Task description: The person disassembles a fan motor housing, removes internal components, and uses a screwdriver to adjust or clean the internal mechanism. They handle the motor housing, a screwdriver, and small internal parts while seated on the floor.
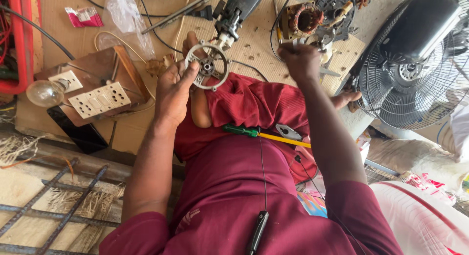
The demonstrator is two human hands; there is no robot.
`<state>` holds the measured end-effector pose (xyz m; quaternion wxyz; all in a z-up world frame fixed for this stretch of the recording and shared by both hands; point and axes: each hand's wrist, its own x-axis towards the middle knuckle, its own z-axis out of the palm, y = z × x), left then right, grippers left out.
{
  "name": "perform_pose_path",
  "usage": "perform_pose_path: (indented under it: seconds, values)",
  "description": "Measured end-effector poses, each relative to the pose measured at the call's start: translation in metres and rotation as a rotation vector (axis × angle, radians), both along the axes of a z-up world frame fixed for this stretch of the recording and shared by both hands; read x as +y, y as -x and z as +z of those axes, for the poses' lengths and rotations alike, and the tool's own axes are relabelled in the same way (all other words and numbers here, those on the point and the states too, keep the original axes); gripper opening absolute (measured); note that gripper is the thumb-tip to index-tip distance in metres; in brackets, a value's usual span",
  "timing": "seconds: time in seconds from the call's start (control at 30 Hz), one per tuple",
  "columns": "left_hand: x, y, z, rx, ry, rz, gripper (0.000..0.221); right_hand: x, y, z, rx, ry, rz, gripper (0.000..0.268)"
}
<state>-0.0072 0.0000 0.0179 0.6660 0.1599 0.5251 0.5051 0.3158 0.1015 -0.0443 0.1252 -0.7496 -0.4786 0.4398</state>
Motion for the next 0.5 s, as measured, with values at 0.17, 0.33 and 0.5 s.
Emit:
perform_pose_path:
  seconds: [0.17,0.33,0.5]
  values:
    - [0.0,-0.007,0.006,0.104,0.009,0.043,0.041,-0.002,0.044,-0.073,-0.099,0.009,0.084,0.023]
    - [-0.004,-0.008,0.009,0.158,0.007,0.057,0.041,0.015,0.081,-0.116,-0.342,0.04,0.115,0.022]
    - [-0.012,-0.007,0.002,0.089,0.055,0.035,0.038,0.016,0.084,-0.107,-0.28,0.235,0.052,0.025]
